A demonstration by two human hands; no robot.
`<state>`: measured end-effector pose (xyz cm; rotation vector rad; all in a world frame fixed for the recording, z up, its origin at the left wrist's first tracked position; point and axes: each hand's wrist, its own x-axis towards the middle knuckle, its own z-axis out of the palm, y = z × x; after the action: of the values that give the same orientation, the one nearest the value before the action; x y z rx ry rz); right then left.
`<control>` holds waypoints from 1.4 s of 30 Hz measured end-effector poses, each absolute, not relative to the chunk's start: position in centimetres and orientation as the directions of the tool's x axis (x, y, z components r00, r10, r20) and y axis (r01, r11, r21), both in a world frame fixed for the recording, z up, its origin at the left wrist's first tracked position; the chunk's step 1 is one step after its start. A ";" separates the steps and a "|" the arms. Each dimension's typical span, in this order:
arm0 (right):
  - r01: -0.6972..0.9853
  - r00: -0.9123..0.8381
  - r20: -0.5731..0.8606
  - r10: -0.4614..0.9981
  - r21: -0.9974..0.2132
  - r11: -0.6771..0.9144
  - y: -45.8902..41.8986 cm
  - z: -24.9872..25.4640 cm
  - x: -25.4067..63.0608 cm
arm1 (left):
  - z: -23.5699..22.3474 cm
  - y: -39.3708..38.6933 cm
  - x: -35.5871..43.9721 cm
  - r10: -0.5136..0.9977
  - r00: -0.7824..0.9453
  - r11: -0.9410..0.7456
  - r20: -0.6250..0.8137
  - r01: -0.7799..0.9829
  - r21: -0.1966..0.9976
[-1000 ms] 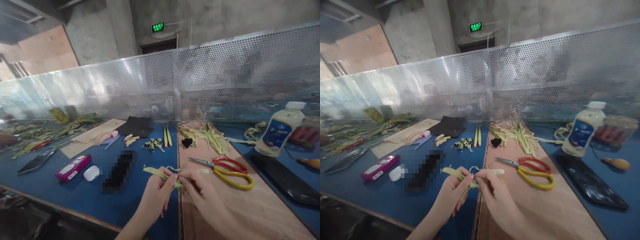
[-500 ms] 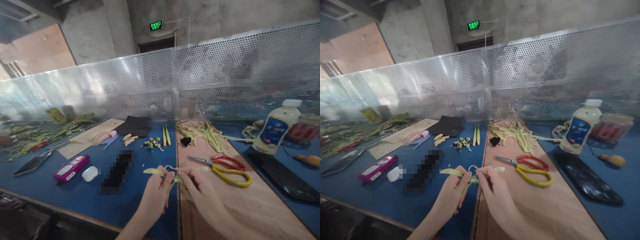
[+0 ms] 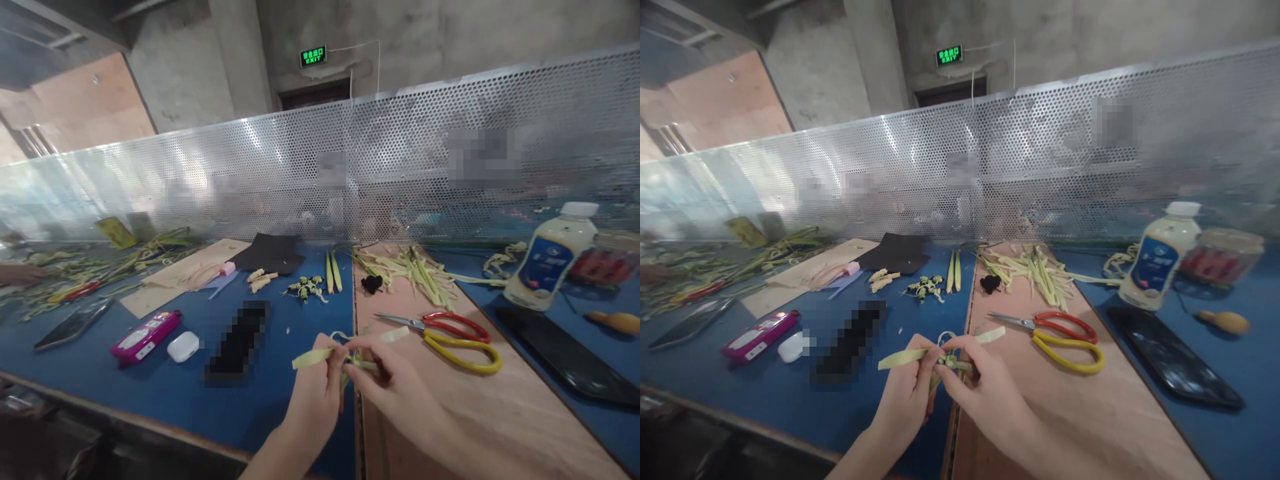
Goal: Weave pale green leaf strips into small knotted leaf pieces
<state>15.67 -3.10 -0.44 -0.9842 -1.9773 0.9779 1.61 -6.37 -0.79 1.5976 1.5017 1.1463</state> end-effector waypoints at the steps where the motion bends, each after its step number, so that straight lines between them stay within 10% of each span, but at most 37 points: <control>1: 0.317 -0.465 0.260 0.846 -0.844 0.433 -3.1 -0.5 15.7 | -1.0 -6.4 1.6 0.983 -0.044 -0.141 0.176 0.433 0.890; 19: 0.086 -0.422 0.360 0.832 -0.898 0.432 -3.0 -1.2 15.2 | -1.2 -6.2 1.9 0.975 -0.031 -0.192 0.218 0.363 0.912; 42: 0.219 -0.433 0.416 0.799 -0.812 0.542 -3.2 -1.0 15.3 | -1.5 -6.7 2.1 0.954 -0.166 -0.169 0.250 0.392 0.904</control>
<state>15.35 -3.24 -1.03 -0.8276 -1.9376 0.8708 2.06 -6.72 -1.53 1.5550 1.5514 1.3318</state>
